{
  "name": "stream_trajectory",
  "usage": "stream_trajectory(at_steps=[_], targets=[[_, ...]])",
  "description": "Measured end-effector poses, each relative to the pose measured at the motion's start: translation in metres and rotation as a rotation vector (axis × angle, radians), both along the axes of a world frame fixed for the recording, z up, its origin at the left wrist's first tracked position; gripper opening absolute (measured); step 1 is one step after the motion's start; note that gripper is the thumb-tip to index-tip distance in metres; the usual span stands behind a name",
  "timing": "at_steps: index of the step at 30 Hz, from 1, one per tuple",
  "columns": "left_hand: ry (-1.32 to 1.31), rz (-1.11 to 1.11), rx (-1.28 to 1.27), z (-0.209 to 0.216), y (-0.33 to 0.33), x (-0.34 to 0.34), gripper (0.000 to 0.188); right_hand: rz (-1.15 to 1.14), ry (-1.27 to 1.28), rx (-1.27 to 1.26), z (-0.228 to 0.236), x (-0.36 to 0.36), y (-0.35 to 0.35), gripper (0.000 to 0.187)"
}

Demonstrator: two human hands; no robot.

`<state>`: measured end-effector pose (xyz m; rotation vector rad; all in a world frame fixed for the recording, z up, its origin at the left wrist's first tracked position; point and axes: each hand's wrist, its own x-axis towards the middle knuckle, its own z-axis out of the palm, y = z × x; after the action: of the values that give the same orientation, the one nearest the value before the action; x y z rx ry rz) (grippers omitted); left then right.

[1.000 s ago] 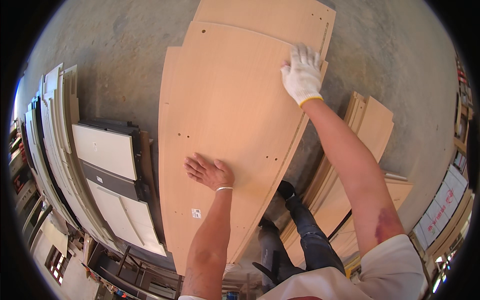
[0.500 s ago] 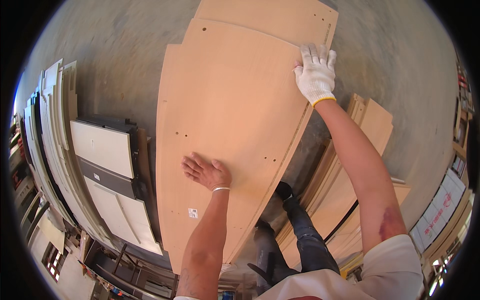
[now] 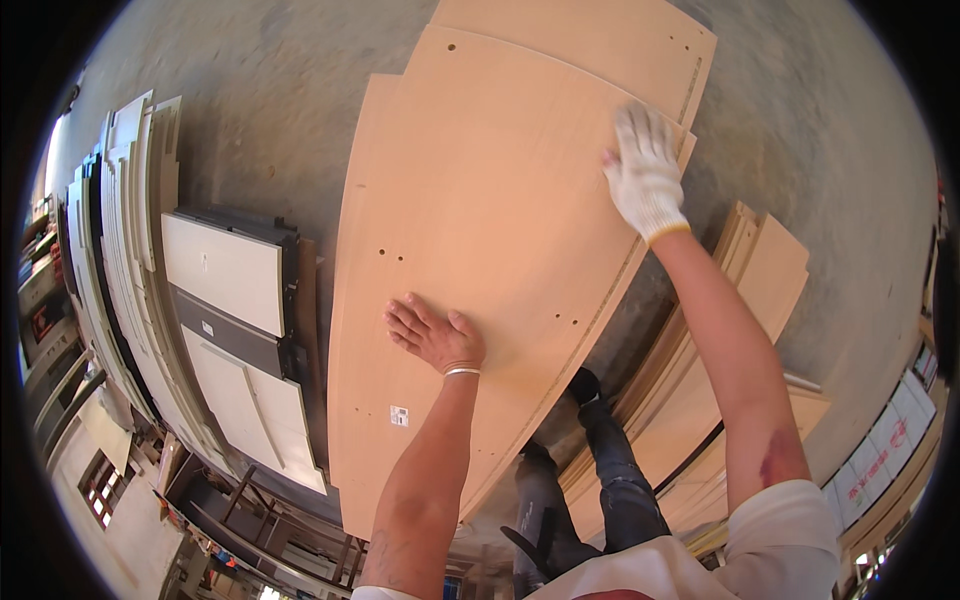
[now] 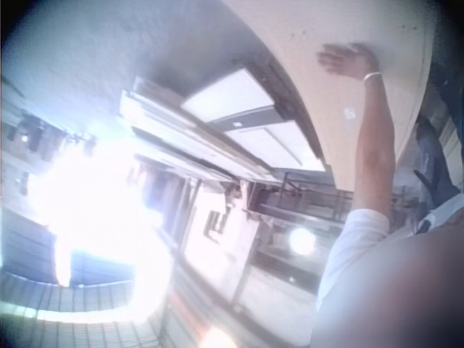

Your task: The person applies small pieces of white tape to several light-colored wooden panels, then wipes the surface with a cloth. The person handles the panels one at a time, places tape at specific spots, and cleans the surface before stacking the panels.

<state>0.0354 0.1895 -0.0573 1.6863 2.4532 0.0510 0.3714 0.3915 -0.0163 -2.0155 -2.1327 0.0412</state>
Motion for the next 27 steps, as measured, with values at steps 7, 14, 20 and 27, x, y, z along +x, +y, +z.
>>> stream_trajectory(at_steps=[7,14,20,27], targets=[[-0.013,0.003,0.051,-0.001,-0.001,0.002,0.082,-0.100,0.045,-0.161,0.005,-0.014,-0.110,0.078],[0.012,-0.003,0.036,0.000,0.000,0.000,0.082,-0.426,0.145,0.036,-0.017,-0.001,-0.069,0.079],[-0.006,0.018,0.017,0.001,0.000,0.002,0.082,-0.492,0.145,-0.005,-0.013,0.025,-0.071,0.071],[0.017,0.019,0.043,0.001,0.001,0.002,0.079,-0.459,0.077,-0.072,-0.012,0.045,-0.053,0.070]])
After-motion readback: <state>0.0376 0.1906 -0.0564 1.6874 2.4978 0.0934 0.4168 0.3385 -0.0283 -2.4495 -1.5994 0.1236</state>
